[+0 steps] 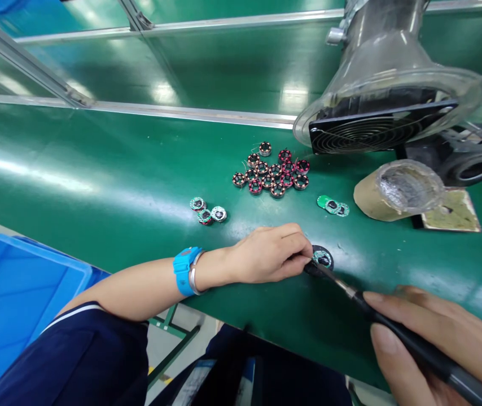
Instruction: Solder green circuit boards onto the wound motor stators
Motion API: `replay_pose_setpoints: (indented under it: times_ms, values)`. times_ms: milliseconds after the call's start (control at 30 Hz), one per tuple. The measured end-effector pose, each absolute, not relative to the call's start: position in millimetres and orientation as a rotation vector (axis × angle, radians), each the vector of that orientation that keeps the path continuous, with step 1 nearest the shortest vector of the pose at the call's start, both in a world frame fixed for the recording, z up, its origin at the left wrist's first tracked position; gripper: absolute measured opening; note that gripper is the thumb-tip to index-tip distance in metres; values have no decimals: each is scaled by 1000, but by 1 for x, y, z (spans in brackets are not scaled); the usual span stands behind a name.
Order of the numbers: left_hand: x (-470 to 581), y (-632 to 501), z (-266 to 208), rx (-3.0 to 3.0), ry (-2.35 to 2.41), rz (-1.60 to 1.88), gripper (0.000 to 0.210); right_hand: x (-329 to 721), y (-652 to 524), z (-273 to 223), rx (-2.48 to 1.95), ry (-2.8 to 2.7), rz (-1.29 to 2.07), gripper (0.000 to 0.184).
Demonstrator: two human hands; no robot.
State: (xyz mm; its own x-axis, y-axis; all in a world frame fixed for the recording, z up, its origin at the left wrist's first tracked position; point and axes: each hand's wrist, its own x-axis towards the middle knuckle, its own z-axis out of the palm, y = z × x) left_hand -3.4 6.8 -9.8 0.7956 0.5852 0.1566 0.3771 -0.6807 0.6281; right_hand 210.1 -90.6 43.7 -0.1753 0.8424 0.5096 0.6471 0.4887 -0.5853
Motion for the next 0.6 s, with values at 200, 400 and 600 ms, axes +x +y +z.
replay_pose_setpoints:
  times_ms: [200, 400, 600]
  values:
    - [-3, 7, -11, 2393, 699, 523, 14, 208, -93, 41, -1260, -1893, 323, 31]
    - [-3, 7, -11, 2393, 718, 517, 15, 209, -88, 45, -1213, -1941, 290, 29]
    - [-3, 6, -11, 2401, 712, 518, 15, 209, -90, 44, -1243, -1891, 318, 29]
